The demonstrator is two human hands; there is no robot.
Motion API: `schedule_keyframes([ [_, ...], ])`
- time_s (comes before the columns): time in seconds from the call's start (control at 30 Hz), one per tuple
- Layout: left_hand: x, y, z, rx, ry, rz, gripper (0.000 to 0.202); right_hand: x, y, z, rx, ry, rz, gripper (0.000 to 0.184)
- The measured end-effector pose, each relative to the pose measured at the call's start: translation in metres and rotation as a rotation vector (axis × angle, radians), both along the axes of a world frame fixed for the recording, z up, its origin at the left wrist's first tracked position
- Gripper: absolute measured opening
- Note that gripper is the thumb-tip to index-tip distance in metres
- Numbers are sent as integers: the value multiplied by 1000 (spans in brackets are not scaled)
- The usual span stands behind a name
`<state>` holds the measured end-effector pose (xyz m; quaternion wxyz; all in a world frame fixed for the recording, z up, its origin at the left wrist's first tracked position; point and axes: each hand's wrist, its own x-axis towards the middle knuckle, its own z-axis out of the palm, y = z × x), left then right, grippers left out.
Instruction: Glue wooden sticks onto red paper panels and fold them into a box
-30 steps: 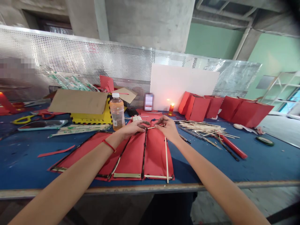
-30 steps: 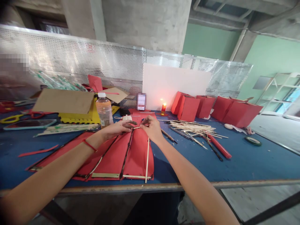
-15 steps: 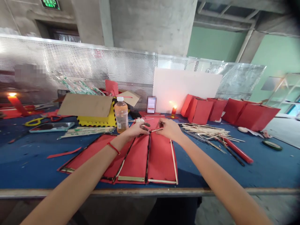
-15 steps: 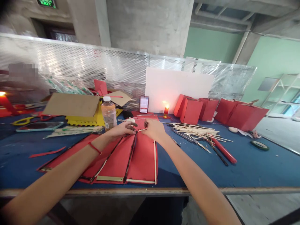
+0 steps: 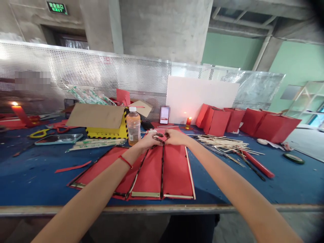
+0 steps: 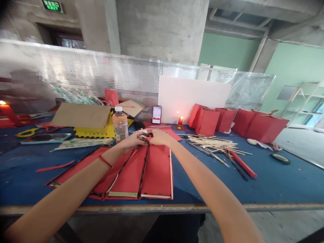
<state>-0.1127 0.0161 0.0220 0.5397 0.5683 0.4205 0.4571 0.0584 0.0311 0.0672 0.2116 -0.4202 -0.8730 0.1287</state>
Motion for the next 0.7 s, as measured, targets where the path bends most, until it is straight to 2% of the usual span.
schedule_keyframes([
  [0.33,0,-1,2,-13,10,33,48,-3,10,-6,7,22,-58,18],
  [0.5,0,-1,1,-11,20,33,47,-8,7,0,32,-123,-134,16],
  [0.7,0,1,0,-10,22,53,50,-5,-1,9,14,-151,-120,13],
])
